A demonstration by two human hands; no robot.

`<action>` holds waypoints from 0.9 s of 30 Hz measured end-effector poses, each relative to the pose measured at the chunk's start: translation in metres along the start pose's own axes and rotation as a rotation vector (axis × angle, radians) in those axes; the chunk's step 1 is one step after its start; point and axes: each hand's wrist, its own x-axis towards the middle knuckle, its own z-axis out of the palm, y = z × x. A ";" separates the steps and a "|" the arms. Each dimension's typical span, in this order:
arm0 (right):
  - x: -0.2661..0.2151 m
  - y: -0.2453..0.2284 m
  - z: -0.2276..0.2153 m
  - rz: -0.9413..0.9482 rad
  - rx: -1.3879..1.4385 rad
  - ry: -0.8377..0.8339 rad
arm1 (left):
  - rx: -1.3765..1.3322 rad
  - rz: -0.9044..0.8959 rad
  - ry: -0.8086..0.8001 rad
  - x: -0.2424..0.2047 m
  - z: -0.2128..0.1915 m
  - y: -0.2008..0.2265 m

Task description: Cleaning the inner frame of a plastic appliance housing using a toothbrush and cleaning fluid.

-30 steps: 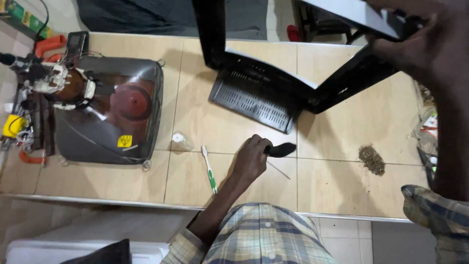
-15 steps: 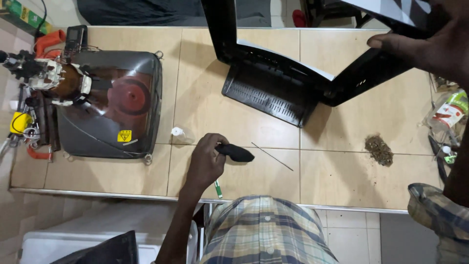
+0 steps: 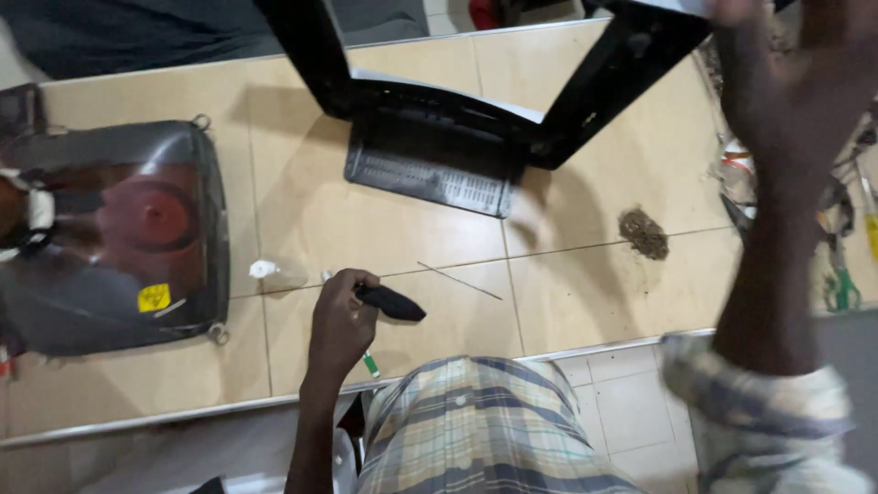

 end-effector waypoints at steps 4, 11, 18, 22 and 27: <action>-0.103 -0.011 0.071 0.314 0.003 0.382 | -0.072 -0.145 0.014 0.002 -0.001 0.010; -0.260 -0.093 0.151 0.456 -0.155 -0.510 | -0.052 -0.163 -0.032 0.015 0.006 0.023; -0.235 -0.018 0.142 0.429 -0.291 -0.458 | -0.050 -0.124 -0.072 0.022 0.015 0.044; -0.237 0.019 0.130 0.479 -0.280 -0.442 | -0.058 -0.146 -0.062 0.014 0.016 0.047; -0.241 0.044 0.117 0.577 -0.258 -0.471 | -0.071 -0.173 -0.018 -0.003 0.014 0.030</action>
